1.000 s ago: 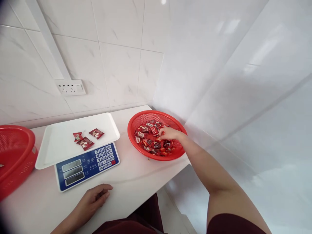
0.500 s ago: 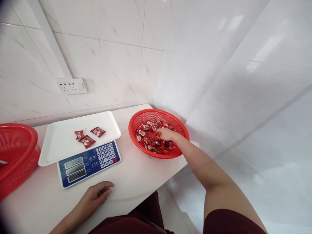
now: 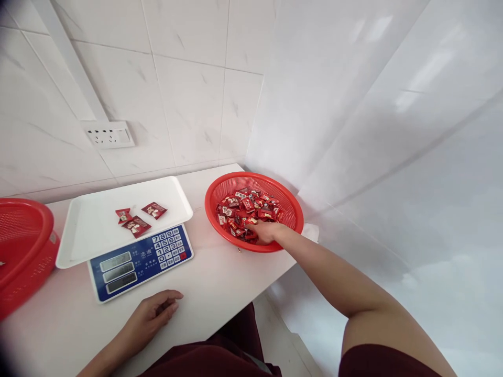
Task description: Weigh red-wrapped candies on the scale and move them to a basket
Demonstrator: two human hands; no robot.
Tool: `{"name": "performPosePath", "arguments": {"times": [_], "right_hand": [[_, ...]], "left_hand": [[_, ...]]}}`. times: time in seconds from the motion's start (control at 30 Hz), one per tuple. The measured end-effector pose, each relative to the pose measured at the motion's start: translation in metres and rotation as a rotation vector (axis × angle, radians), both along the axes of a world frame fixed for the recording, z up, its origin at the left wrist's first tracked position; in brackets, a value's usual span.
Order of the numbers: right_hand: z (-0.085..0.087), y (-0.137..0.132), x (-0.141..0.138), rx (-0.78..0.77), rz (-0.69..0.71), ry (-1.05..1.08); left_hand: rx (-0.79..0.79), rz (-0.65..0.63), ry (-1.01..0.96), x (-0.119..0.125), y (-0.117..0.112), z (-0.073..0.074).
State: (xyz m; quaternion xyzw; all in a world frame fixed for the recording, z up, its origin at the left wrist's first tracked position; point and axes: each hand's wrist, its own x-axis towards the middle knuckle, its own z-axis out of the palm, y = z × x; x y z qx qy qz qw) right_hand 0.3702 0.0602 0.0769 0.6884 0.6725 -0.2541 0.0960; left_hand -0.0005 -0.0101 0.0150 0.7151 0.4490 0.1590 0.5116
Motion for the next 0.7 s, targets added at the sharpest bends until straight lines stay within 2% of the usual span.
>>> {"name": "performPosePath", "arguments": {"times": [0.13,0.27,0.47,0.57,0.7], "right_hand": [[-0.001,0.004,-0.001,0.05,-0.012,0.081],[0.01,0.009,0.002,0.088,-0.057,0.222],[0.026,0.012,0.004,0.219,-0.196,0.392],[0.031,0.012,0.007,0.276,-0.236,0.394],[0.035,0.014,0.016,0.278,-0.216,0.266]], "left_hand": [[0.001,0.0,0.011,-0.001,-0.001,0.0],[0.002,-0.005,0.012,-0.001,-0.002,-0.001],[0.004,0.001,0.011,-0.001,-0.003,0.001],[-0.005,0.006,0.002,-0.001,-0.003,0.003],[-0.011,0.008,0.014,-0.001,-0.002,0.0]]}}
